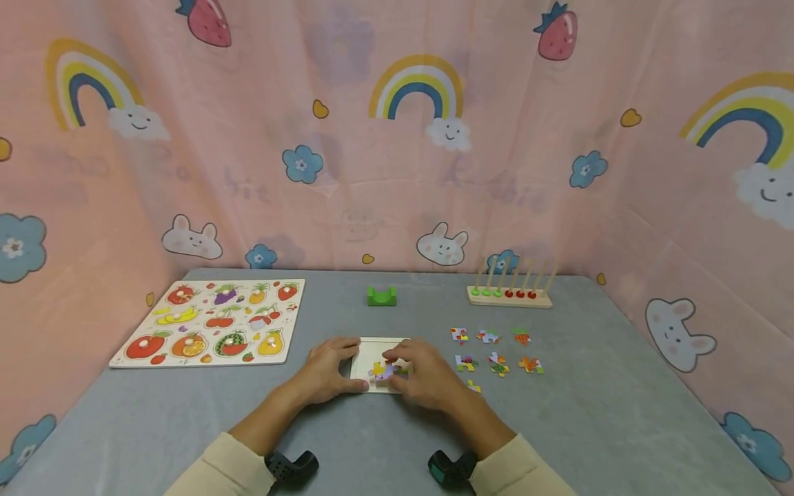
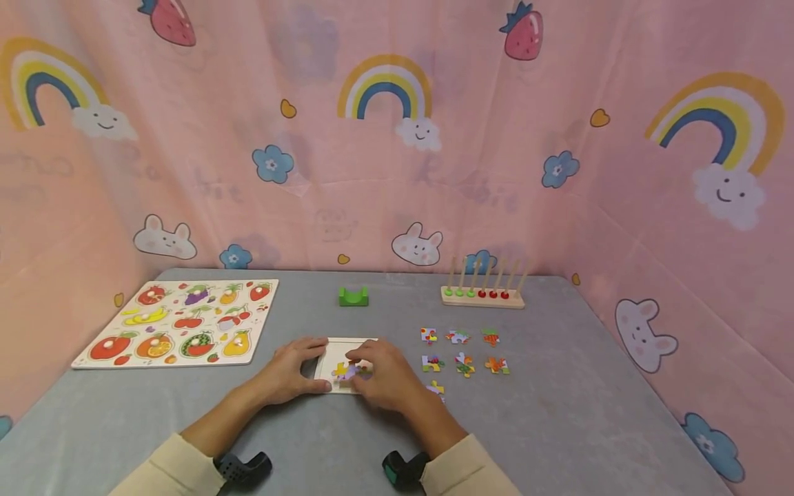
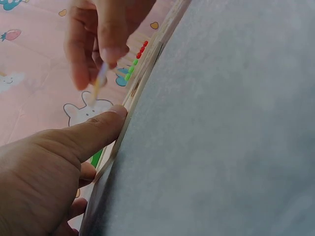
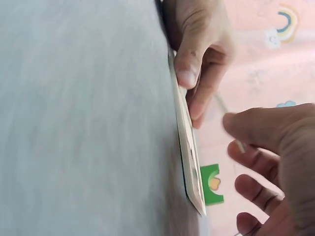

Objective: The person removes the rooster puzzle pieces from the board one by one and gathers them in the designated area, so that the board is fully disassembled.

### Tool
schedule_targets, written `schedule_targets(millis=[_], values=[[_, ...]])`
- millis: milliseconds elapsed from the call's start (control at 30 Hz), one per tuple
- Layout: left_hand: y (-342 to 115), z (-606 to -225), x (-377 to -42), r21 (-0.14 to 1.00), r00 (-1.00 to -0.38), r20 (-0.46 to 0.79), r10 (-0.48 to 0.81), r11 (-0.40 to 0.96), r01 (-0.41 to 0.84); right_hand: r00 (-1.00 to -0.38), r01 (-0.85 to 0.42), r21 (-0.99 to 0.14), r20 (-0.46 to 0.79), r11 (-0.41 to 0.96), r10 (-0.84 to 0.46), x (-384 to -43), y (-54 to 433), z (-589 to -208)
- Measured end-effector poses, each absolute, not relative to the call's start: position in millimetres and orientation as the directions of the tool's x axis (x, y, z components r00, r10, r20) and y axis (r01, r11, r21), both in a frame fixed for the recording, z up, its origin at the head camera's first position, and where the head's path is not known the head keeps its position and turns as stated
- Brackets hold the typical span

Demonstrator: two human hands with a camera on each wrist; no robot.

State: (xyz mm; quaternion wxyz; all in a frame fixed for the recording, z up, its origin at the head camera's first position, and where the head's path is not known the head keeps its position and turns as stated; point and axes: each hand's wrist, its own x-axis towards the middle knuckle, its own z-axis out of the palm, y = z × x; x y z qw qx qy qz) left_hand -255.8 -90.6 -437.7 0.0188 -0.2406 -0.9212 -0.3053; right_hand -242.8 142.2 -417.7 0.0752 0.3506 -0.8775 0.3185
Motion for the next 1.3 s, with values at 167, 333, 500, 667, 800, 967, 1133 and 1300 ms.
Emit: schedule_targets(millis=[167,333,500,667,800,967,1133,1300], values=[[-90.7,-437.3,-255.3,0.56,-0.887,0.171,0.428,0.699,0.446,-0.754,-0.651,-0.54,0.378,0.534,-0.537,-237.8,150.5,-408.7],[-91.8,-438.7,-255.1,0.572,-0.886,0.168,0.432,0.689,0.444,-0.773,-0.632,-0.556,0.398,0.54,-0.494,-232.0,159.0,-401.5],[-92.2,-440.2,-255.4,0.576,-0.886,0.17,0.432,0.686,0.445,-0.759,-0.65,-0.557,0.43,0.517,-0.489,-228.3,168.7,-396.9],[-90.7,-439.4,-255.5,0.567,-0.882,0.176,0.438,0.687,0.455,-0.727,-0.686,-0.533,0.493,0.495,-0.478,-222.1,180.0,-389.9],[-89.5,-438.0,-255.6,0.562,-0.88,0.185,0.438,0.688,0.46,-0.705,-0.709,-0.521,0.535,0.476,-0.465,-217.9,187.5,-382.6],[-88.8,-438.1,-255.6,0.563,-0.875,0.181,0.449,0.682,0.466,-0.707,-0.707,-0.521,0.539,0.477,-0.459,-212.7,199.0,-374.9],[-89.4,-439.1,-255.5,0.566,-0.881,0.177,0.438,0.687,0.456,-0.734,-0.678,-0.522,0.517,0.517,-0.441,-209.1,213.8,-367.8],[-90.7,-439.3,-255.4,0.564,-0.883,0.179,0.433,0.69,0.453,-0.721,-0.69,-0.503,0.547,0.521,-0.426,-204.2,229.5,-361.7]])
